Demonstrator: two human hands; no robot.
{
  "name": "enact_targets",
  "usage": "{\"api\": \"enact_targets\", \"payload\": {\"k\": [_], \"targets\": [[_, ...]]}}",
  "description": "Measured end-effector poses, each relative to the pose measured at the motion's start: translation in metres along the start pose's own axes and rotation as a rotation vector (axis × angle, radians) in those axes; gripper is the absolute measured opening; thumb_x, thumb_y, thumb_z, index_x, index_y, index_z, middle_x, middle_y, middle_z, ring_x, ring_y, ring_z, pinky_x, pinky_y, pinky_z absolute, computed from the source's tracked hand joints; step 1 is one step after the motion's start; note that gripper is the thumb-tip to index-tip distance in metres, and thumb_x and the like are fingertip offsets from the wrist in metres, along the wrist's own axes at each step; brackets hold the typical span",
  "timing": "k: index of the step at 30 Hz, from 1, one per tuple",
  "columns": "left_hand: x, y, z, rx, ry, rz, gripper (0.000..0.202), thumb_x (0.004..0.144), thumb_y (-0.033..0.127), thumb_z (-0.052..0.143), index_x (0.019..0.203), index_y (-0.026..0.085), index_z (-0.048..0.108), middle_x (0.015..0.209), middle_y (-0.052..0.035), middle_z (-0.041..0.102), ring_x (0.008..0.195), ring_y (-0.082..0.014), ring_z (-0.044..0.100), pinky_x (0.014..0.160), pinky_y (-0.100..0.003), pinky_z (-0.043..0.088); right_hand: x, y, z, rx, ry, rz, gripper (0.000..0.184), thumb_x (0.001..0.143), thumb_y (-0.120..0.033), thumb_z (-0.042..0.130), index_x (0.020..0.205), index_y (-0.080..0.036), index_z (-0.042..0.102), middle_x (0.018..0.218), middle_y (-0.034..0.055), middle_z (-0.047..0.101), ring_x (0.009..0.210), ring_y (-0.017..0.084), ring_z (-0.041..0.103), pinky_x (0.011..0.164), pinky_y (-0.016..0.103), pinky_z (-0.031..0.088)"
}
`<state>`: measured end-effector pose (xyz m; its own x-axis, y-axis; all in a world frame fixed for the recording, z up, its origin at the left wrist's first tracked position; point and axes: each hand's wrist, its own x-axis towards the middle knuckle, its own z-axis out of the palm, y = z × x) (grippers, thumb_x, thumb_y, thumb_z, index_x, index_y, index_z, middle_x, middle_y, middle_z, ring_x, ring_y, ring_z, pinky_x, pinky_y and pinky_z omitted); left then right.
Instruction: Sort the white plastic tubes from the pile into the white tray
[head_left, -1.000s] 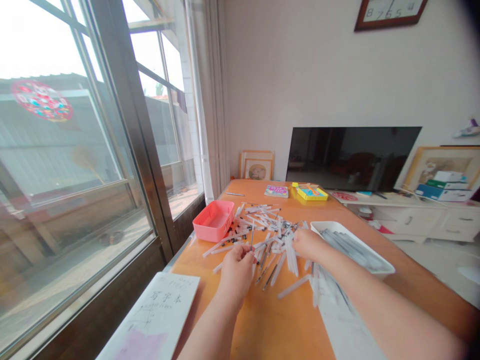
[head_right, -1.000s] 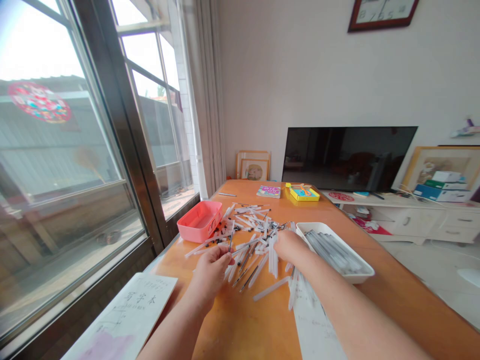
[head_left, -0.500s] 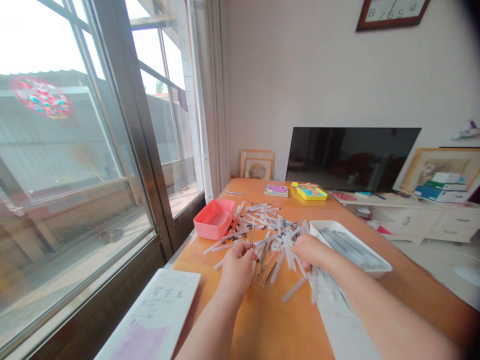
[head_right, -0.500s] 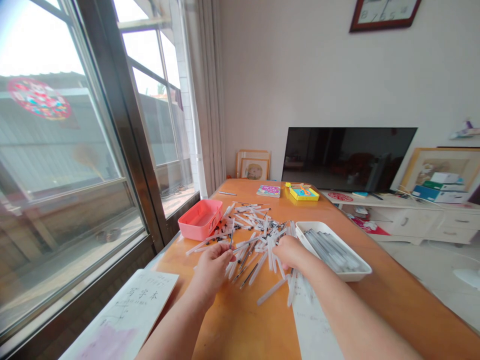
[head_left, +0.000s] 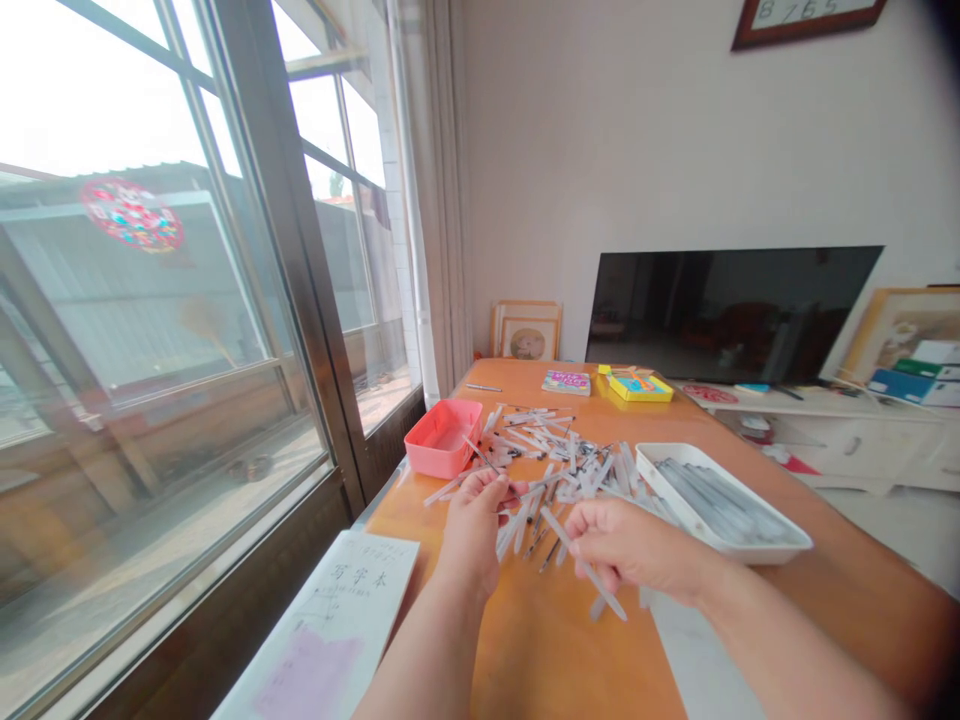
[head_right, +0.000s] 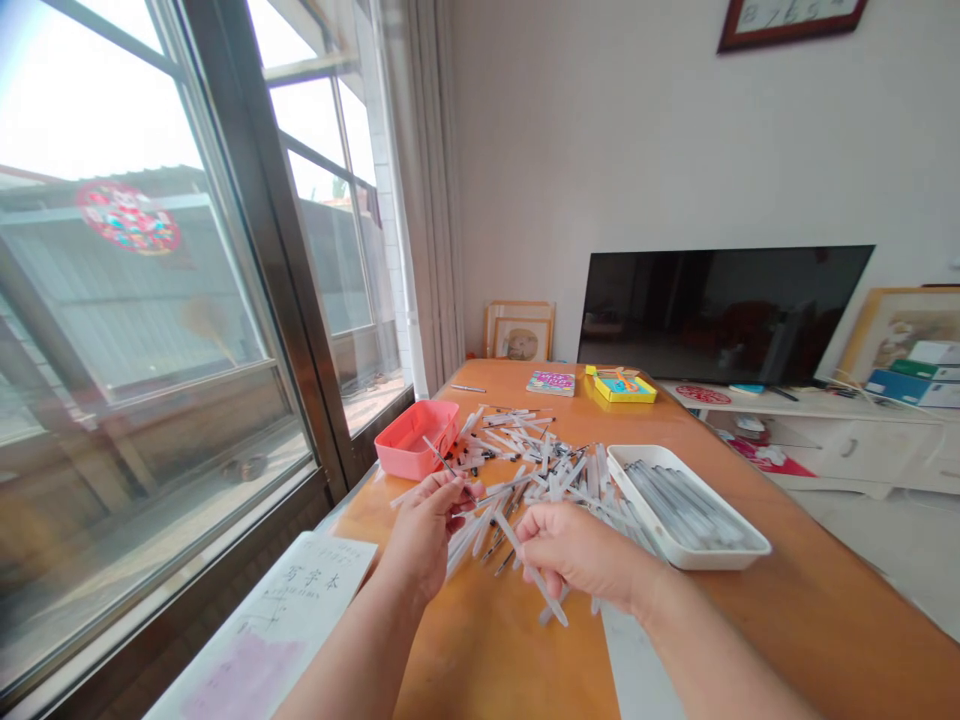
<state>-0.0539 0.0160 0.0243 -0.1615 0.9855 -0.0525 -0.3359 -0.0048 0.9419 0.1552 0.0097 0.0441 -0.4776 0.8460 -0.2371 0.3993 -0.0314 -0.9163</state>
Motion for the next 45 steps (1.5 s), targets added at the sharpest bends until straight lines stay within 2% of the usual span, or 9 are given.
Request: {"api": "enact_targets", "payload": {"k": [5, 14, 20, 25, 28, 31, 36, 42, 45], "targets": [[-0.001, -0.001, 0.001, -0.016, -0.038, 0.008, 0.026, 0.083, 0.043, 0.071, 0.086, 0.021, 0.057, 0.089, -0.0055, 0.075, 0.078, -0.0149, 0.06, 0.071, -0.028, 0.037, -0.004, -0.009, 0.017, 0.03, -0.01, -0.02, 0.004, 0.082, -0.02, 0.058, 0.085, -0.018, 0.059, 0.061, -0.0043, 0.067, 0.046, 0.007, 0.052, 0.05, 0.019, 0.035], [-0.006, -0.003, 0.007, 0.019, -0.107, -0.01, 0.023, 0.083, 0.039, 0.07, 0.086, 0.021, 0.057, 0.084, -0.004, 0.074, 0.074, -0.0145, 0.059, 0.074, -0.028, 0.038, 0.002, 0.001, 0.017, 0.05, 0.004, -0.072, 0.005, 0.082, -0.018, 0.056, 0.086, -0.018, 0.059, 0.063, -0.0042, 0.068, 0.048, 0.007, 0.054, 0.053, 0.02, 0.037], [-0.009, -0.002, 0.009, 0.043, -0.147, -0.038, 0.02, 0.082, 0.037, 0.071, 0.084, 0.019, 0.063, 0.089, -0.0057, 0.075, 0.077, -0.0152, 0.059, 0.076, -0.029, 0.04, 0.007, 0.009, 0.019, 0.057, 0.013, -0.103, 0.004, 0.082, -0.019, 0.055, 0.086, -0.018, 0.057, 0.073, -0.0017, 0.072, 0.05, 0.007, 0.056, 0.051, 0.019, 0.038], [-0.013, -0.001, 0.008, 0.11, -0.22, -0.009, 0.015, 0.081, 0.033, 0.07, 0.08, 0.019, 0.067, 0.09, -0.006, 0.074, 0.082, -0.0174, 0.06, 0.078, -0.03, 0.04, 0.01, 0.01, 0.02, 0.086, 0.043, -0.128, 0.005, 0.084, -0.021, 0.057, 0.087, -0.018, 0.058, 0.069, -0.0029, 0.071, 0.051, 0.007, 0.056, 0.052, 0.019, 0.038], [-0.014, -0.001, 0.009, 0.151, -0.267, 0.036, 0.021, 0.084, 0.039, 0.07, 0.086, 0.018, 0.072, 0.088, -0.0052, 0.072, 0.083, -0.0186, 0.06, 0.08, -0.03, 0.04, 0.011, 0.011, 0.02, 0.099, 0.055, -0.138, 0.006, 0.084, -0.022, 0.057, 0.088, -0.018, 0.058, 0.066, -0.0038, 0.068, 0.05, 0.007, 0.055, 0.048, 0.019, 0.035], [-0.014, -0.001, 0.011, 0.168, -0.258, 0.046, 0.028, 0.086, 0.045, 0.068, 0.093, 0.018, 0.075, 0.089, -0.0058, 0.073, 0.09, -0.0219, 0.062, 0.083, -0.032, 0.041, 0.012, 0.012, 0.019, 0.109, 0.083, -0.139, 0.008, 0.086, -0.026, 0.057, 0.089, -0.019, 0.058, 0.065, -0.0041, 0.066, 0.049, 0.008, 0.053, 0.044, 0.019, 0.031], [-0.016, -0.001, 0.014, 0.172, -0.234, 0.022, 0.033, 0.086, 0.048, 0.067, 0.098, 0.019, 0.078, 0.092, -0.0078, 0.074, 0.09, -0.0237, 0.065, 0.08, -0.033, 0.044, 0.009, 0.007, 0.017, 0.116, 0.131, -0.147, 0.011, 0.086, -0.029, 0.059, 0.091, -0.018, 0.059, 0.072, -0.0025, 0.068, 0.057, 0.01, 0.059, 0.047, 0.019, 0.037], [-0.023, 0.002, 0.017, 0.165, -0.466, 0.081, 0.025, 0.085, 0.044, 0.072, 0.089, 0.02, 0.079, 0.081, -0.0043, 0.071, 0.083, -0.021, 0.063, 0.082, -0.03, 0.045, 0.011, 0.005, 0.019, 0.114, 0.184, -0.193, 0.019, 0.088, -0.035, 0.063, 0.096, -0.018, 0.061, 0.08, -0.0007, 0.068, 0.064, 0.012, 0.064, 0.048, 0.02, 0.039], [-0.022, 0.002, 0.017, 0.121, -0.463, 0.082, 0.023, 0.086, 0.041, 0.072, 0.091, 0.019, 0.077, 0.084, -0.0045, 0.071, 0.085, -0.0205, 0.063, 0.083, -0.03, 0.045, 0.014, 0.008, 0.02, 0.11, 0.181, -0.229, 0.023, 0.089, -0.039, 0.063, 0.099, -0.018, 0.062, 0.086, 0.0009, 0.069, 0.069, 0.013, 0.065, 0.049, 0.021, 0.041]]}}
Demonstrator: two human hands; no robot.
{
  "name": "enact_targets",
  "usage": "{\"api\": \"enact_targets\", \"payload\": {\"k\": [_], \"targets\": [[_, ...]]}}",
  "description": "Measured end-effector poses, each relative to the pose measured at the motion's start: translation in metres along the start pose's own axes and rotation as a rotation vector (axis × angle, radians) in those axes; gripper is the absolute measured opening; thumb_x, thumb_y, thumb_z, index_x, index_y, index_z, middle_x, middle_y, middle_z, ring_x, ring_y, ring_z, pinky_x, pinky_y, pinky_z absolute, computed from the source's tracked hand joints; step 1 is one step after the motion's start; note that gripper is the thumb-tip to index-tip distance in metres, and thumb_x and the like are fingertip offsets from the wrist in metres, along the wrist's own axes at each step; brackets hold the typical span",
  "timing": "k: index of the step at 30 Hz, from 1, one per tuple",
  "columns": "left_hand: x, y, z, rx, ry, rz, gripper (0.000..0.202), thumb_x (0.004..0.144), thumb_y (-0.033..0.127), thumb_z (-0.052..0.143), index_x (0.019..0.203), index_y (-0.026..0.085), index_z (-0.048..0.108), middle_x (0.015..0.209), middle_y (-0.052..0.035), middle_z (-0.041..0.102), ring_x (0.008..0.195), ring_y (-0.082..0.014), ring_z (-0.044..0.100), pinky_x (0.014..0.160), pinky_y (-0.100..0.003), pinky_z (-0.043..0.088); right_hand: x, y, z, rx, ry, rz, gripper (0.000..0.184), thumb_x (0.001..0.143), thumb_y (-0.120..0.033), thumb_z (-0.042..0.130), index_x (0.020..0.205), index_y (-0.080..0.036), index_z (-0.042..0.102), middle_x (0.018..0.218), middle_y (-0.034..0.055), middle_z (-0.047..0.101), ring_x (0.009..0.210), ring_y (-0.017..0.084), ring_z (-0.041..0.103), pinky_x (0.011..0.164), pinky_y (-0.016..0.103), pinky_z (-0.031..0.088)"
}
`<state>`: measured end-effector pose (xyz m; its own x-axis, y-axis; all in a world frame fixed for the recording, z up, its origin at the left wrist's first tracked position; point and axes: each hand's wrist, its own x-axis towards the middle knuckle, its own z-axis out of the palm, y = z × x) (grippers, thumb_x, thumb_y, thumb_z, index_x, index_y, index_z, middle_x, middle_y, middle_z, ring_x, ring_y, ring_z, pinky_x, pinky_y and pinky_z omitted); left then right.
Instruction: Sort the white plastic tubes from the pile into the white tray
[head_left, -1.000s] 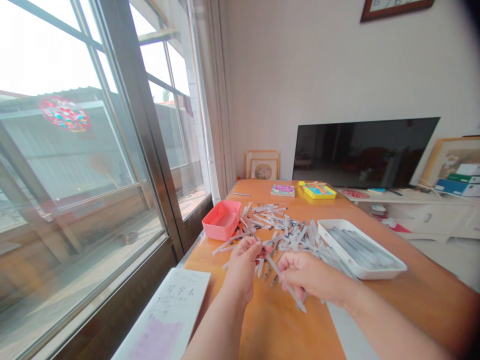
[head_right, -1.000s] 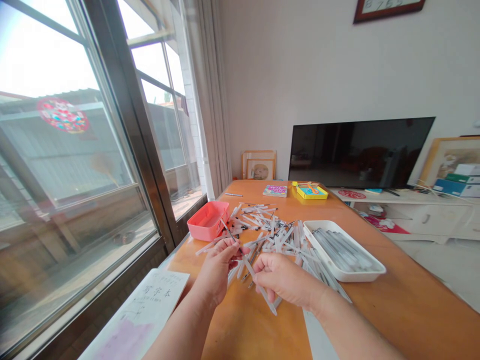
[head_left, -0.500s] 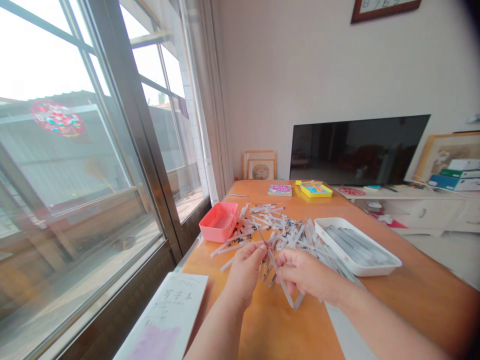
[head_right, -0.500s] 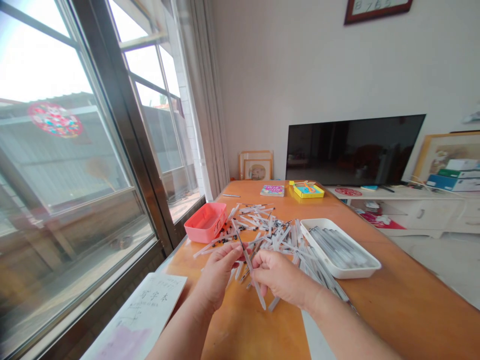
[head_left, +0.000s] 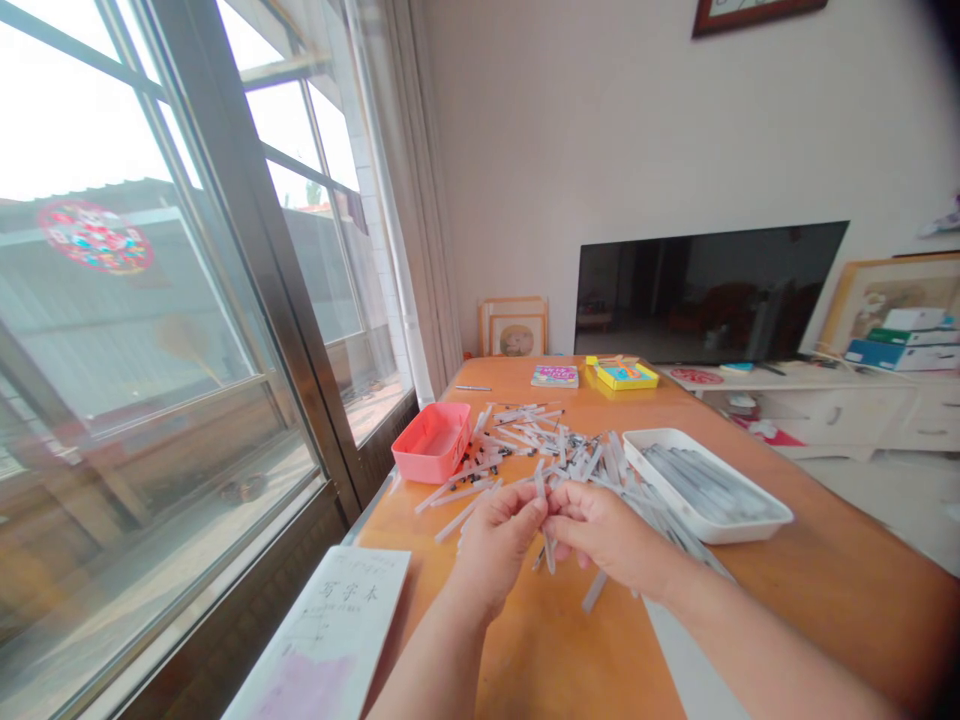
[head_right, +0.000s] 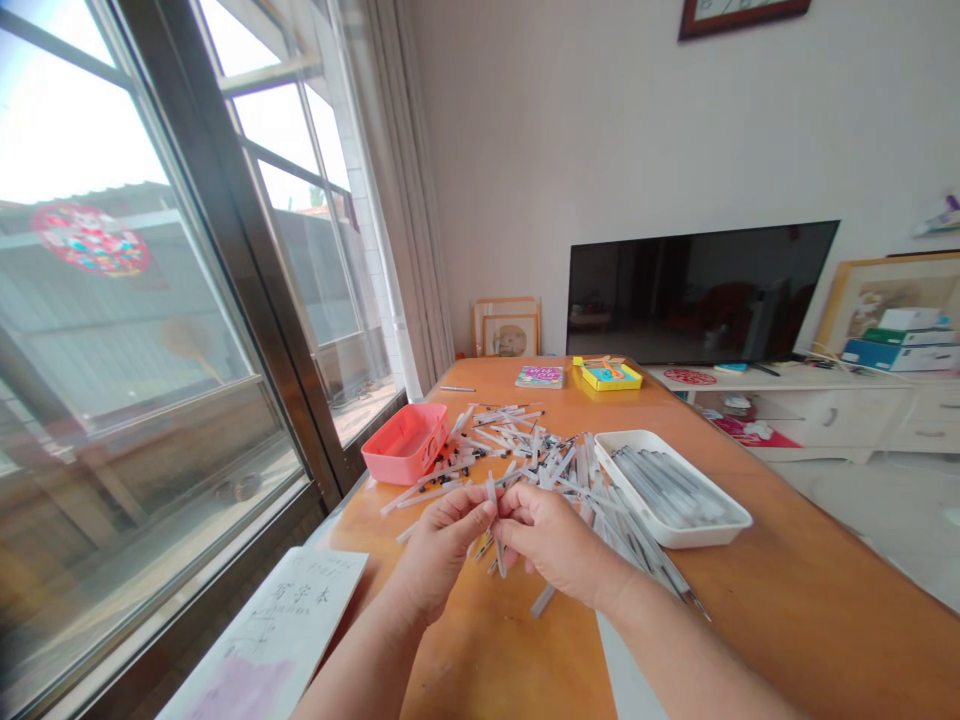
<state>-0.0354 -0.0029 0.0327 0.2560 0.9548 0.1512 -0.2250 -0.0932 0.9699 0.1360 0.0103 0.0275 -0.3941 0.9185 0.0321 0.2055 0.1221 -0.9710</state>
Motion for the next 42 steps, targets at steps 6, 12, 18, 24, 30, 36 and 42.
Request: {"api": "enact_targets", "payload": {"k": [6, 12, 18, 24, 30, 36, 42], "targets": [[0.005, -0.006, -0.006, -0.066, 0.165, 0.014, 0.025, 0.085, 0.041, 0.075, 0.095, 0.018, 0.071, 0.091, -0.0055, 0.071, 0.087, -0.0177, 0.061, 0.083, -0.029, 0.044, 0.003, -0.003, -0.02, -0.033, 0.25, 0.044, 0.025, 0.087, -0.039, 0.06, 0.103, -0.019, 0.064, 0.08, 0.0003, 0.068, 0.064, 0.013, 0.061, 0.05, 0.022, 0.041], [0.008, -0.01, -0.009, -0.076, 0.237, -0.028, 0.03, 0.085, 0.049, 0.073, 0.094, 0.021, 0.069, 0.084, -0.0016, 0.067, 0.069, -0.012, 0.054, 0.068, -0.025, 0.039, 0.013, 0.013, -0.057, -0.161, 0.455, 0.094, 0.023, 0.082, -0.031, 0.059, 0.1, -0.02, 0.066, 0.083, 0.0012, 0.069, 0.061, 0.013, 0.057, 0.053, 0.024, 0.043], [0.01, -0.009, -0.011, 0.003, 0.341, -0.077, 0.033, 0.081, 0.051, 0.074, 0.09, 0.02, 0.069, 0.082, -0.0009, 0.065, 0.064, -0.0108, 0.05, 0.059, -0.025, 0.034, 0.033, 0.033, -0.065, -0.563, 0.357, 0.113, 0.018, 0.081, -0.025, 0.058, 0.092, -0.02, 0.071, 0.076, 0.0015, 0.071, 0.067, 0.016, 0.06, 0.057, 0.024, 0.04], [0.011, -0.011, -0.014, -0.013, 0.385, -0.106, 0.034, 0.076, 0.049, 0.077, 0.088, 0.018, 0.071, 0.079, -0.0026, 0.066, 0.062, -0.0113, 0.05, 0.054, -0.025, 0.031, 0.053, 0.04, -0.063, -0.75, 0.311, 0.146, 0.016, 0.077, -0.021, 0.062, 0.087, -0.023, 0.075, 0.068, 0.0002, 0.068, 0.066, 0.017, 0.057, 0.058, 0.025, 0.032], [0.011, -0.014, -0.015, -0.014, 0.405, -0.112, 0.033, 0.079, 0.048, 0.075, 0.091, 0.017, 0.074, 0.08, -0.004, 0.067, 0.061, -0.0107, 0.048, 0.054, -0.024, 0.031, 0.073, 0.044, -0.052, -0.826, 0.228, 0.131, 0.014, 0.078, -0.02, 0.064, 0.085, -0.023, 0.076, 0.075, 0.0015, 0.072, 0.073, 0.018, 0.06, 0.064, 0.026, 0.035], [0.012, -0.012, -0.015, -0.031, 0.429, -0.119, 0.031, 0.075, 0.046, 0.077, 0.087, 0.018, 0.074, 0.079, -0.0042, 0.068, 0.06, -0.011, 0.049, 0.054, -0.025, 0.031, 0.081, 0.051, -0.046, -0.846, 0.162, 0.119, 0.015, 0.079, -0.022, 0.067, 0.089, -0.025, 0.078, 0.082, 0.0003, 0.075, 0.079, 0.017, 0.064, 0.07, 0.024, 0.039], [0.013, -0.013, -0.017, -0.03, 0.449, -0.139, 0.029, 0.078, 0.045, 0.075, 0.089, 0.018, 0.074, 0.079, -0.004, 0.068, 0.059, -0.0101, 0.049, 0.053, -0.024, 0.031, 0.084, 0.055, -0.053, -0.895, 0.199, 0.135, 0.013, 0.08, -0.025, 0.066, 0.087, -0.025, 0.077, 0.084, 0.0015, 0.075, 0.081, 0.019, 0.065, 0.068, 0.025, 0.037]]}}
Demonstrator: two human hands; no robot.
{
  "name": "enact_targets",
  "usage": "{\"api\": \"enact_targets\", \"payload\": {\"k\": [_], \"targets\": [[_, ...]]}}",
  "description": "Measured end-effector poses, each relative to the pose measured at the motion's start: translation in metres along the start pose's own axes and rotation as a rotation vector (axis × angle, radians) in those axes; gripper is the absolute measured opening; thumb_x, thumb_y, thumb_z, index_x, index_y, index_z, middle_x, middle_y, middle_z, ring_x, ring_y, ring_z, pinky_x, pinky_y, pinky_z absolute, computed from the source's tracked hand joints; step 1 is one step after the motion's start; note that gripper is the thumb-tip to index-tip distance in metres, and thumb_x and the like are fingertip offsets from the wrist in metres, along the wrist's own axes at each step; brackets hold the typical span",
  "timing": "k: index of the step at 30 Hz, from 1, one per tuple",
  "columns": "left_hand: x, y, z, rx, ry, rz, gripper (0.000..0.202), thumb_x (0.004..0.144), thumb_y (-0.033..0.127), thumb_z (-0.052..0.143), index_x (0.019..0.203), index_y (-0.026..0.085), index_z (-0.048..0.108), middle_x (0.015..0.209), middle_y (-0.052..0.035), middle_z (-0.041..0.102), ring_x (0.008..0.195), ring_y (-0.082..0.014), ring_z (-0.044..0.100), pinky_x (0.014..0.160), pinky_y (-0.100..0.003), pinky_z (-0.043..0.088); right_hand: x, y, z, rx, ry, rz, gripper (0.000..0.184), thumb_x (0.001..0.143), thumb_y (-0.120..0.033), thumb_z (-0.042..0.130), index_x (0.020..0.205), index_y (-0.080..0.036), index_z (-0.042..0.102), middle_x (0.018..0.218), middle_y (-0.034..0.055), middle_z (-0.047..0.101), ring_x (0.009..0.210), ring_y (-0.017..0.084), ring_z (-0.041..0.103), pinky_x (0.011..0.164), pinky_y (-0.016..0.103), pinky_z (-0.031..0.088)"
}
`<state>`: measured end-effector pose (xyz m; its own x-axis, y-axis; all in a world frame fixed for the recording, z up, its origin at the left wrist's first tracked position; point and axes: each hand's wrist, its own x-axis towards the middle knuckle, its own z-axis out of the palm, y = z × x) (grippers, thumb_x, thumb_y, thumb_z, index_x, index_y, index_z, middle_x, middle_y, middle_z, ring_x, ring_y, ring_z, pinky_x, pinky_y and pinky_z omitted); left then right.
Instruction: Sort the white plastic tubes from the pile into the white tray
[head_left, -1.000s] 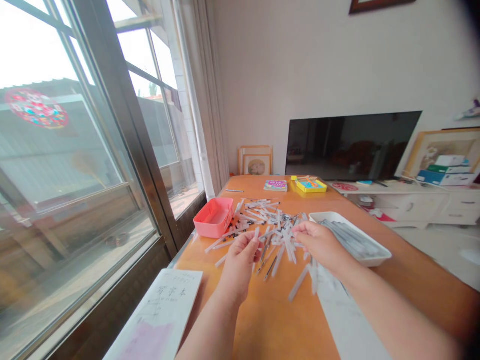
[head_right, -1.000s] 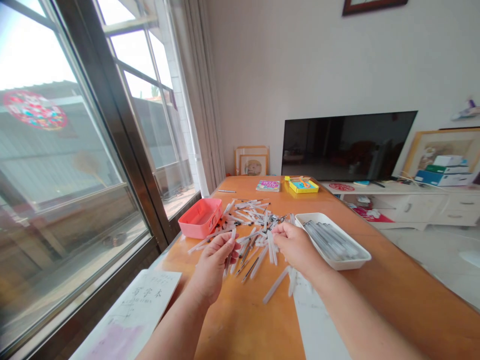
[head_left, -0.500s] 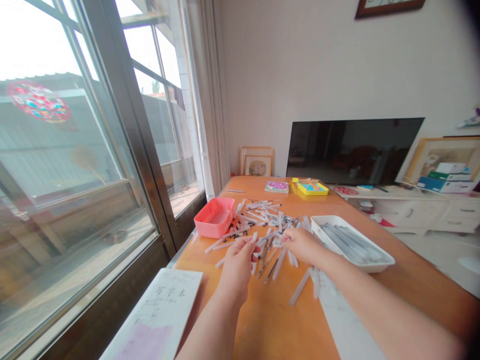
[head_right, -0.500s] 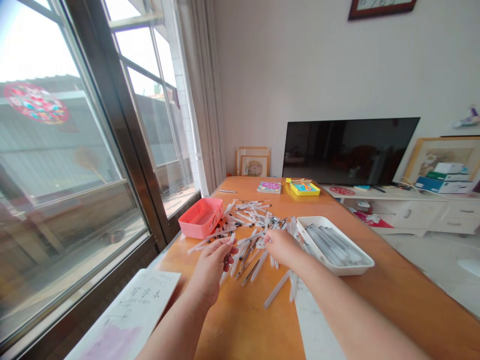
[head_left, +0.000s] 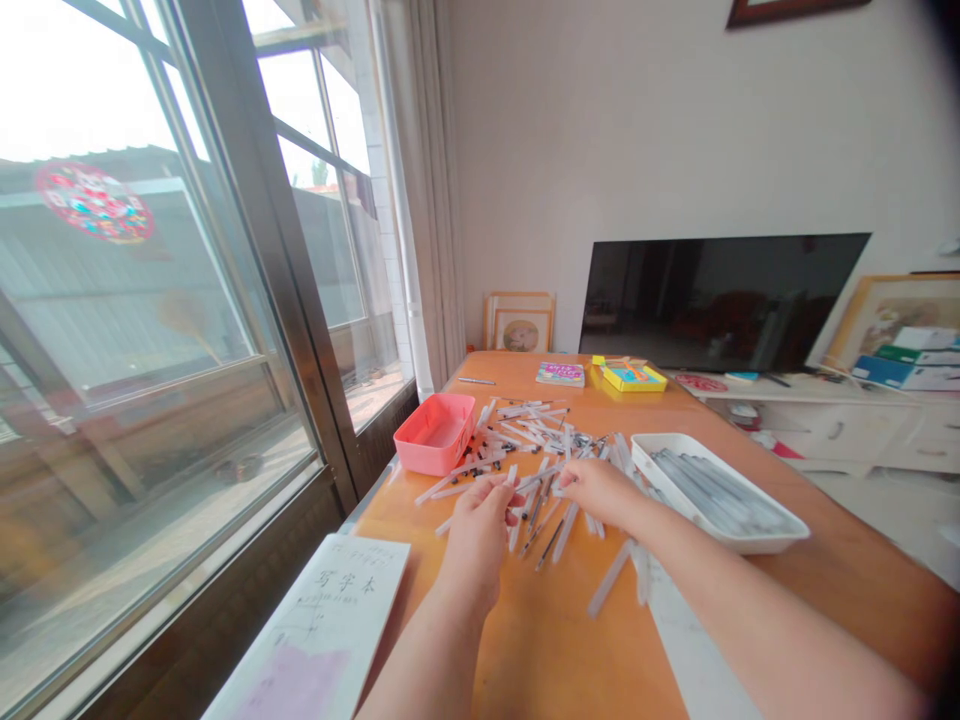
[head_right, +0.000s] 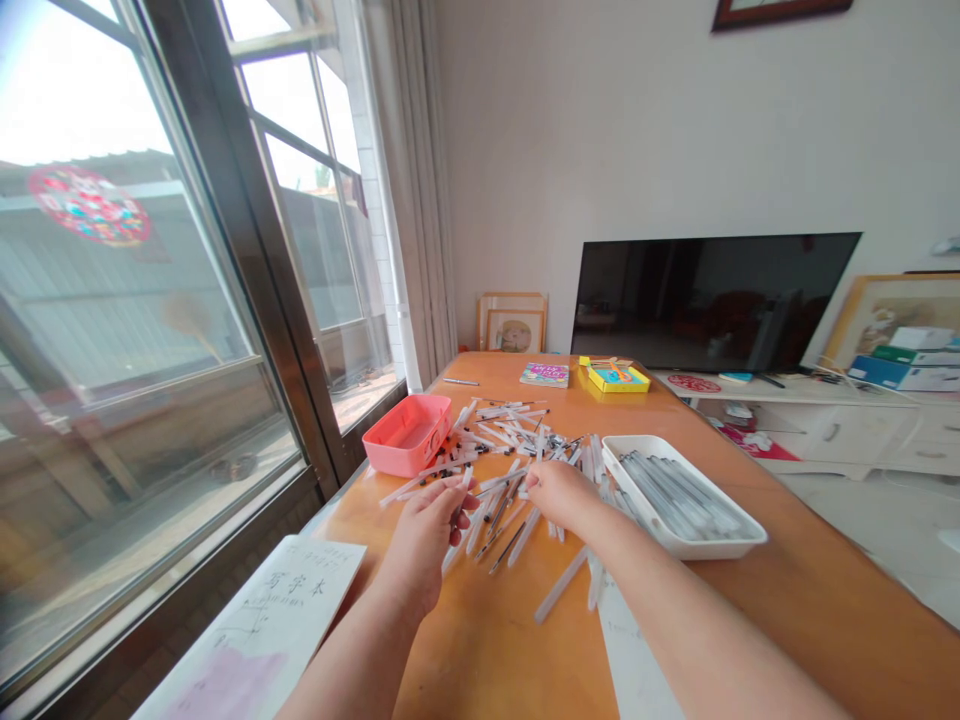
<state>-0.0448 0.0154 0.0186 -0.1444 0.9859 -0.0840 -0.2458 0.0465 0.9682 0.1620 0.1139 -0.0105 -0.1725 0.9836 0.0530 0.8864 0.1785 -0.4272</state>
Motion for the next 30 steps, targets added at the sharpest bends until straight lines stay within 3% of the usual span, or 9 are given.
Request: {"api": "enact_targets", "payload": {"k": [11, 17, 23, 30], "targets": [[0.004, -0.001, -0.001, 0.017, 0.04, -0.018, 0.028, 0.078, 0.044, 0.075, 0.088, 0.017, 0.073, 0.078, -0.0047, 0.068, 0.06, -0.0111, 0.049, 0.053, -0.024, 0.031, 0.039, -0.001, -0.003, -0.093, 0.11, 0.042, 0.021, 0.085, -0.023, 0.059, 0.093, -0.027, 0.078, 0.093, 0.005, 0.077, 0.089, 0.022, 0.066, 0.073, 0.028, 0.039], [0.004, -0.002, -0.001, 0.037, 0.047, -0.047, 0.027, 0.078, 0.043, 0.074, 0.086, 0.017, 0.074, 0.076, -0.0047, 0.068, 0.059, -0.0113, 0.049, 0.053, -0.024, 0.031, 0.07, -0.015, 0.003, -0.155, 0.08, 0.012, 0.022, 0.085, -0.025, 0.063, 0.099, -0.029, 0.08, 0.101, 0.0065, 0.077, 0.096, 0.024, 0.067, 0.077, 0.029, 0.042], [0.004, -0.003, -0.002, 0.076, 0.04, -0.048, 0.026, 0.083, 0.039, 0.067, 0.092, 0.015, 0.073, 0.08, -0.0053, 0.068, 0.061, -0.0113, 0.05, 0.054, -0.024, 0.03, 0.094, -0.03, 0.013, -0.207, -0.002, -0.003, 0.017, 0.091, -0.029, 0.064, 0.092, -0.021, 0.079, 0.1, 0.0097, 0.076, 0.101, 0.025, 0.068, 0.082, 0.03, 0.047], [0.0, -0.002, -0.001, 0.094, 0.028, -0.061, 0.026, 0.086, 0.038, 0.064, 0.093, 0.015, 0.072, 0.083, -0.0056, 0.068, 0.063, -0.0114, 0.05, 0.058, -0.025, 0.032, 0.104, -0.03, 0.023, -0.215, -0.08, -0.012, 0.035, 0.1, -0.038, 0.063, 0.129, -0.019, 0.062, 0.131, 0.01, 0.063, 0.109, 0.023, 0.066, 0.093, 0.045, 0.058]]}}
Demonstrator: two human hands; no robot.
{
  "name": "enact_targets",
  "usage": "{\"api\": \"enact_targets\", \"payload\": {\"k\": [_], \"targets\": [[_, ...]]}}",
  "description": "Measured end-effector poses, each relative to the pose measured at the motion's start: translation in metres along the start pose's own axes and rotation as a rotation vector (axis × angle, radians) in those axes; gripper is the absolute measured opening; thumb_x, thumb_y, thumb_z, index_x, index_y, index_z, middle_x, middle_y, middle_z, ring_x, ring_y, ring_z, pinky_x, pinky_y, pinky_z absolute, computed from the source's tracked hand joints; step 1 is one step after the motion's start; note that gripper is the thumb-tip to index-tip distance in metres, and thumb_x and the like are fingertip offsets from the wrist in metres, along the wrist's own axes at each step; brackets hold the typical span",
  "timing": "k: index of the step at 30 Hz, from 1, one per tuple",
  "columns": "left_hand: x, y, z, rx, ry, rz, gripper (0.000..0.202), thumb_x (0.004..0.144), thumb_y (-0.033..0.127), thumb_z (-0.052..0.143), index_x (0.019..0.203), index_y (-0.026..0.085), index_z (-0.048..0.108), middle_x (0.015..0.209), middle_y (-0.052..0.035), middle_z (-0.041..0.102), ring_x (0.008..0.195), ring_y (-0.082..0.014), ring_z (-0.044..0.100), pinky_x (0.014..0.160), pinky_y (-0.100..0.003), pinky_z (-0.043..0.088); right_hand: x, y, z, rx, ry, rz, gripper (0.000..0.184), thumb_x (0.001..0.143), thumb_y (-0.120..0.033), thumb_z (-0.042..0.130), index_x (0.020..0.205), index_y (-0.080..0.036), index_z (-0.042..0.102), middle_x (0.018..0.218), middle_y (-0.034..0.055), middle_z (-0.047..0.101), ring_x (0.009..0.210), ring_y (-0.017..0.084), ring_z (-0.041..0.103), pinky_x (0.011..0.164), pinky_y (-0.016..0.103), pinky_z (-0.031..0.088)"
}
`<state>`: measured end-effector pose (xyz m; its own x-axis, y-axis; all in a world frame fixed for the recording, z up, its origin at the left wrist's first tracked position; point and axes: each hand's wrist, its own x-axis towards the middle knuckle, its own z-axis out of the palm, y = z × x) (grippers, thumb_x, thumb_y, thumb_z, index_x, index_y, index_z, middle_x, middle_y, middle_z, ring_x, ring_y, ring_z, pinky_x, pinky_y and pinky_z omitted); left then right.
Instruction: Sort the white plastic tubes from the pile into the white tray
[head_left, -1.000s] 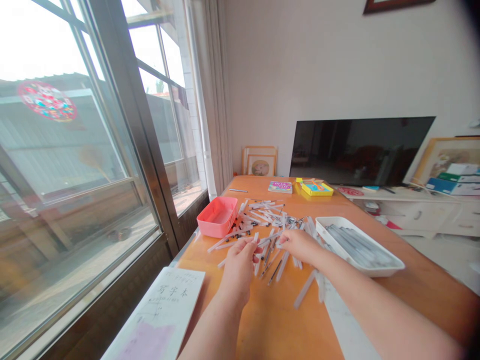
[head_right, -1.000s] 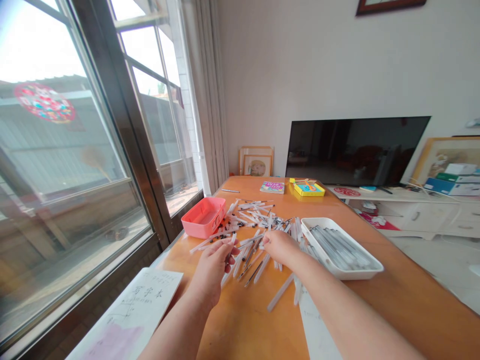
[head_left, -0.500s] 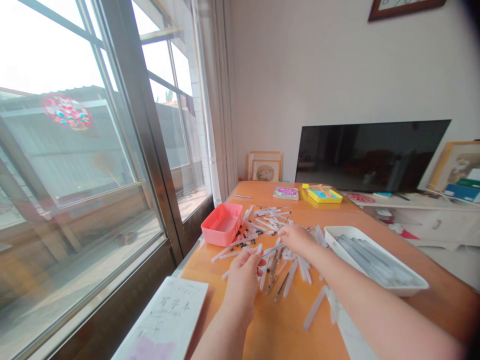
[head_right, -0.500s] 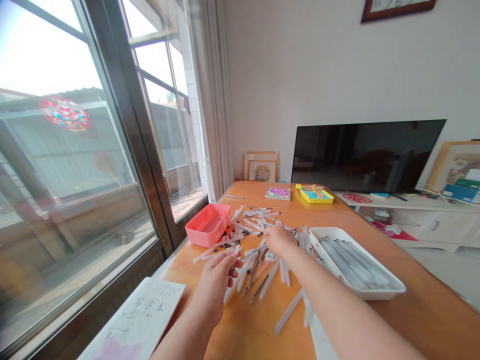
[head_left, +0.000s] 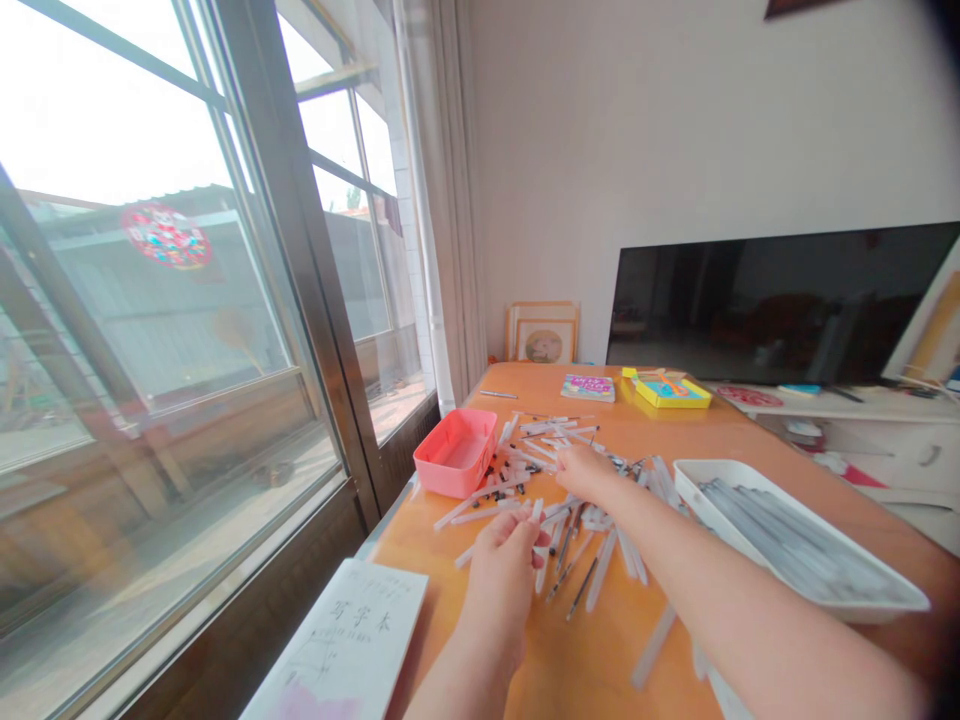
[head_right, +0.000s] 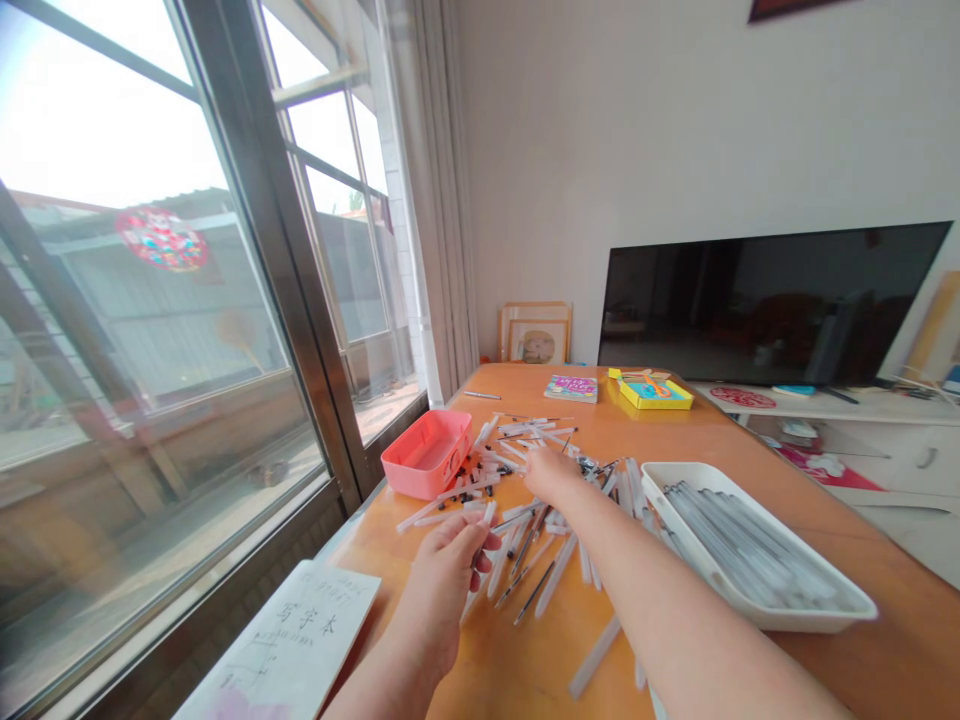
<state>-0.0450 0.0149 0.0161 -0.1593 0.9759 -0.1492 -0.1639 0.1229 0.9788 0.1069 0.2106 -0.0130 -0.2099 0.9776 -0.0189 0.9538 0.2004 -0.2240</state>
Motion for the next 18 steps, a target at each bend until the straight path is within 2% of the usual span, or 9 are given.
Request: {"api": "enact_targets", "payload": {"k": [3, 7, 9, 13, 18], "targets": [[-0.002, 0.0, 0.001, -0.007, -0.006, 0.006, 0.027, 0.085, 0.039, 0.065, 0.094, 0.015, 0.072, 0.084, -0.0059, 0.068, 0.064, -0.0115, 0.049, 0.057, -0.025, 0.032, -0.004, 0.0, -0.001, 0.055, 0.023, -0.019, 0.031, 0.099, -0.037, 0.063, 0.124, -0.019, 0.064, 0.127, 0.0096, 0.065, 0.107, 0.023, 0.066, 0.092, 0.043, 0.057], [-0.004, 0.001, 0.002, -0.002, -0.024, -0.008, 0.024, 0.085, 0.037, 0.064, 0.092, 0.015, 0.071, 0.082, -0.0047, 0.067, 0.062, -0.011, 0.049, 0.057, -0.025, 0.031, -0.02, -0.003, -0.008, 0.203, 0.12, -0.071, 0.013, 0.092, -0.026, 0.065, 0.1, -0.018, 0.071, 0.097, 0.0068, 0.072, 0.094, 0.022, 0.065, 0.086, 0.036, 0.05], [-0.004, 0.002, 0.003, 0.0, -0.032, -0.008, 0.024, 0.084, 0.038, 0.065, 0.09, 0.015, 0.07, 0.081, -0.0042, 0.067, 0.062, -0.011, 0.049, 0.056, -0.024, 0.03, -0.033, -0.003, -0.012, 0.3, 0.164, -0.099, 0.014, 0.088, -0.02, 0.064, 0.099, -0.019, 0.071, 0.091, 0.0053, 0.072, 0.09, 0.021, 0.064, 0.082, 0.032, 0.046], [-0.004, 0.002, 0.007, -0.01, -0.08, -0.013, 0.024, 0.083, 0.042, 0.068, 0.085, 0.017, 0.067, 0.079, -0.0033, 0.067, 0.062, -0.0114, 0.049, 0.055, -0.024, 0.029, -0.072, 0.004, -0.017, 0.521, 0.184, -0.09, 0.019, 0.086, -0.018, 0.059, 0.099, -0.019, 0.072, 0.087, 0.0047, 0.074, 0.082, 0.019, 0.066, 0.073, 0.027, 0.047], [-0.009, -0.001, 0.014, 0.02, -0.137, -0.026, 0.018, 0.081, 0.038, 0.067, 0.078, 0.02, 0.065, 0.075, -0.0023, 0.067, 0.06, -0.0121, 0.047, 0.054, -0.025, 0.029, -0.138, 0.024, -0.032, 0.775, 0.171, 0.008, 0.021, 0.091, -0.031, 0.053, 0.099, -0.019, 0.068, 0.089, 0.0054, 0.075, 0.072, 0.016, 0.069, 0.064, 0.025, 0.052]]}}
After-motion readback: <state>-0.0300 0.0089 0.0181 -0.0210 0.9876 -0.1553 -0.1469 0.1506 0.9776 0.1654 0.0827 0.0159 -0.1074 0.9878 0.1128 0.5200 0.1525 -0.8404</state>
